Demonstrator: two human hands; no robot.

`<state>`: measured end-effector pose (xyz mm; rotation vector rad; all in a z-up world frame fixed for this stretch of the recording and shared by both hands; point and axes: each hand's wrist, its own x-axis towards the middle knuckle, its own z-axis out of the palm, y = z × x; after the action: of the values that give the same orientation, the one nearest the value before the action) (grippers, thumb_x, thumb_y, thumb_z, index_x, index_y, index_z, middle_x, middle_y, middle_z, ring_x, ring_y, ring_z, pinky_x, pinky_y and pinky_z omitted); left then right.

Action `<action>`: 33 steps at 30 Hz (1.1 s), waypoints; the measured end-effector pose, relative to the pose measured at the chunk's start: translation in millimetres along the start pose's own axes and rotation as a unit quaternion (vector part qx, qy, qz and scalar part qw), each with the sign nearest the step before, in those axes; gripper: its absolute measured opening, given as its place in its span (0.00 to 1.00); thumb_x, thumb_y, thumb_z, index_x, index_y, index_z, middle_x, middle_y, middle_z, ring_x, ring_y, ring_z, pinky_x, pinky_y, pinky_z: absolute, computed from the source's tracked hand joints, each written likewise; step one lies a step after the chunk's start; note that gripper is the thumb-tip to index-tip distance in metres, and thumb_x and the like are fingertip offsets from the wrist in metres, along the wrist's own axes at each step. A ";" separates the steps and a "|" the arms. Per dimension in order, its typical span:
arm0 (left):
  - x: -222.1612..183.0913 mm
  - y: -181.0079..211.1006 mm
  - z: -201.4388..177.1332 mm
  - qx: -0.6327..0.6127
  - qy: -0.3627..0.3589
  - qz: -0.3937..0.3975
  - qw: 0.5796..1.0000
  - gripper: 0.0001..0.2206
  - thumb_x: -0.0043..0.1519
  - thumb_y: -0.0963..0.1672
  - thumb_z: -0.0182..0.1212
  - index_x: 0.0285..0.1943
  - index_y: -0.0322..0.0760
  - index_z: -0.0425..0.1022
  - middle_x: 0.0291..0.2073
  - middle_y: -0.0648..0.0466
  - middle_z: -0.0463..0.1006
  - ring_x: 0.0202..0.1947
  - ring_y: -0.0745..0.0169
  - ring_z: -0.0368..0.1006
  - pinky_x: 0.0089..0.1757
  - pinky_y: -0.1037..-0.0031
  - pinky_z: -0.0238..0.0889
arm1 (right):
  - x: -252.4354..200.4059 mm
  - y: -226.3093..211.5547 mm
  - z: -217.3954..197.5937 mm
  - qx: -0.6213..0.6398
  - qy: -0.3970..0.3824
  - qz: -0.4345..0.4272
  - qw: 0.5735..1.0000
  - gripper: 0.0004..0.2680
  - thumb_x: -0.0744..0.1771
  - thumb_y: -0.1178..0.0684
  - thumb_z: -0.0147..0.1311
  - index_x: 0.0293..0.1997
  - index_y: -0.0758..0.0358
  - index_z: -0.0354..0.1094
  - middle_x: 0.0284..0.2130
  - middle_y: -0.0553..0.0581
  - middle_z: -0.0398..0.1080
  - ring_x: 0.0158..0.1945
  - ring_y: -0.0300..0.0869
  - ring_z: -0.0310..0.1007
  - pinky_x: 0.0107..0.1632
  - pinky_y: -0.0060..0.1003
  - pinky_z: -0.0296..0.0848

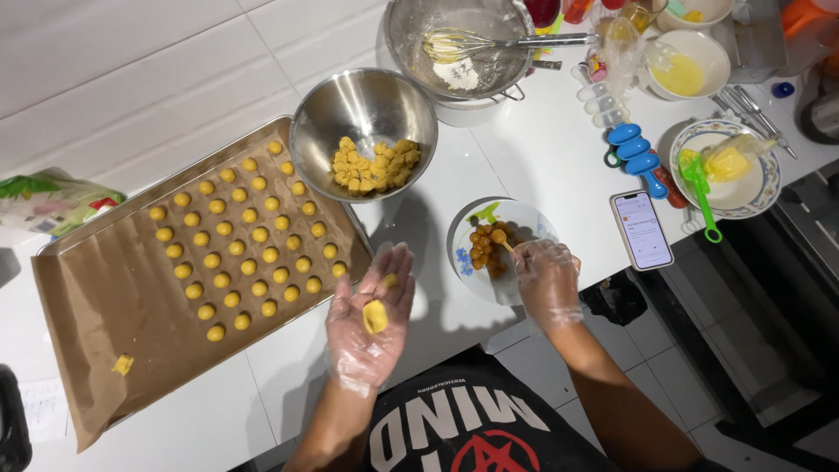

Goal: Shaping dough into balls, filling them with jam, and arranging them on a baking tray

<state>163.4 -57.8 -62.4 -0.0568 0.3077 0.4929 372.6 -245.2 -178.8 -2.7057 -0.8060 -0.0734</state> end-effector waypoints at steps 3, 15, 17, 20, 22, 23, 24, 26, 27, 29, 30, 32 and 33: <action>7.3 -18.3 21.4 0.007 0.109 0.001 0.994 0.31 0.71 0.55 0.36 0.68 0.23 0.67 0.68 0.33 0.69 0.70 0.36 0.63 0.62 0.55 0.59 | -23.8 -34.1 -62.1 0.158 0.128 -0.162 0.966 0.03 0.64 0.54 0.66 0.33 0.49 0.75 0.27 0.45 0.75 0.36 0.45 0.77 0.46 0.40 0.70; -4.6 -49.0 37.0 -0.157 -0.152 -0.116 0.969 0.30 0.73 0.50 0.51 0.76 0.20 0.55 0.76 0.30 0.52 0.75 0.36 0.51 0.68 0.55 0.58 | -63.6 -111.2 -170.1 0.103 0.094 -0.368 0.919 0.12 0.68 0.57 0.59 0.57 0.49 0.72 0.33 0.44 0.73 0.32 0.43 0.69 0.43 0.46 0.69; -6.9 -50.3 34.9 -0.165 -0.174 -0.119 0.964 0.29 0.74 0.51 0.48 0.77 0.22 0.55 0.79 0.33 0.44 0.79 0.40 0.40 0.70 0.57 0.54 | -67.8 -113.7 -176.9 0.086 0.070 -0.355 0.928 0.13 0.69 0.56 0.57 0.61 0.47 0.70 0.31 0.43 0.72 0.30 0.45 0.67 0.44 0.47 0.66; -10.0 -50.4 34.2 -0.156 -0.166 -0.118 0.967 0.30 0.73 0.51 0.47 0.77 0.24 0.55 0.79 0.35 0.45 0.80 0.42 0.40 0.70 0.59 0.50 | -68.3 -119.5 -185.6 0.101 0.070 -0.379 0.917 0.17 0.69 0.59 0.56 0.65 0.47 0.67 0.29 0.41 0.67 0.27 0.42 0.62 0.43 0.43 0.64; -12.4 -49.1 34.0 -0.146 -0.169 -0.115 0.968 0.30 0.73 0.51 0.48 0.77 0.24 0.56 0.79 0.36 0.46 0.80 0.43 0.40 0.70 0.61 0.51 | -68.4 -118.0 -180.3 0.098 0.085 -0.396 0.909 0.16 0.69 0.59 0.58 0.65 0.49 0.68 0.30 0.43 0.69 0.29 0.44 0.64 0.42 0.45 0.64; -13.6 -48.1 34.0 -0.135 -0.171 -0.114 0.969 0.30 0.73 0.52 0.48 0.77 0.25 0.56 0.79 0.37 0.46 0.80 0.45 0.39 0.69 0.62 0.52 | -68.3 -117.5 -177.4 0.096 0.099 -0.410 0.901 0.16 0.69 0.59 0.59 0.64 0.52 0.68 0.31 0.44 0.71 0.31 0.46 0.66 0.41 0.46 0.65; -14.6 -47.1 34.1 -0.135 -0.172 -0.112 0.969 0.30 0.73 0.52 0.48 0.77 0.25 0.56 0.79 0.37 0.46 0.80 0.45 0.39 0.69 0.62 0.52 | -69.1 -117.7 -175.8 0.096 0.100 -0.413 0.900 0.16 0.69 0.59 0.59 0.64 0.52 0.68 0.31 0.44 0.71 0.31 0.46 0.66 0.41 0.46 0.65; -17.1 -45.6 33.4 -0.172 -0.192 -0.121 0.959 0.29 0.74 0.51 0.48 0.77 0.23 0.56 0.81 0.38 0.42 0.82 0.46 0.34 0.72 0.61 0.47 | -71.3 -117.5 -172.3 0.069 0.103 -0.414 0.902 0.16 0.68 0.60 0.59 0.64 0.48 0.67 0.26 0.44 0.65 0.28 0.45 0.63 0.39 0.46 0.64; -18.3 -44.5 33.7 -0.173 -0.193 -0.118 0.959 0.29 0.74 0.51 0.48 0.77 0.23 0.56 0.81 0.38 0.42 0.82 0.46 0.34 0.72 0.61 0.47 | -71.9 -118.2 -172.3 0.069 0.103 -0.416 0.901 0.16 0.68 0.60 0.59 0.64 0.48 0.67 0.26 0.44 0.65 0.28 0.45 0.63 0.39 0.46 0.64; -20.7 -43.0 34.3 -0.182 -0.199 -0.114 0.956 0.30 0.74 0.51 0.48 0.77 0.22 0.55 0.81 0.37 0.40 0.82 0.47 0.33 0.73 0.62 0.45 | -73.5 -118.9 -172.6 0.076 0.088 -0.417 0.902 0.19 0.69 0.60 0.58 0.68 0.47 0.63 0.28 0.44 0.66 0.30 0.46 0.65 0.41 0.47 0.66; -21.4 -43.0 34.3 -0.182 -0.200 -0.113 0.956 0.30 0.74 0.51 0.48 0.77 0.22 0.55 0.81 0.37 0.40 0.82 0.47 0.33 0.73 0.62 0.45 | -73.4 -121.1 -174.8 0.076 0.088 -0.418 0.901 0.19 0.69 0.60 0.58 0.68 0.47 0.63 0.28 0.44 0.66 0.30 0.46 0.65 0.41 0.47 0.66; -21.9 -42.3 34.8 -0.186 -0.199 -0.108 0.956 0.30 0.74 0.51 0.47 0.78 0.22 0.53 0.80 0.36 0.40 0.81 0.45 0.34 0.73 0.62 0.45 | -72.9 -126.0 -178.6 0.074 0.065 -0.412 0.906 0.16 0.68 0.59 0.58 0.64 0.49 0.68 0.23 0.45 0.62 0.27 0.46 0.63 0.38 0.47 0.66; -23.0 -41.6 35.7 -0.186 -0.199 -0.108 0.956 0.30 0.74 0.51 0.47 0.78 0.22 0.53 0.80 0.36 0.40 0.81 0.45 0.34 0.73 0.62 0.45 | -73.8 -124.7 -177.6 0.074 0.065 -0.413 0.906 0.16 0.68 0.59 0.58 0.64 0.49 0.68 0.23 0.45 0.62 0.27 0.46 0.63 0.38 0.47 0.66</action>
<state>173.7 -100.3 -22.2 -0.3494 -0.1898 0.3296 250.3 -241.0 15.0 -2.0098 -1.7613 -0.3561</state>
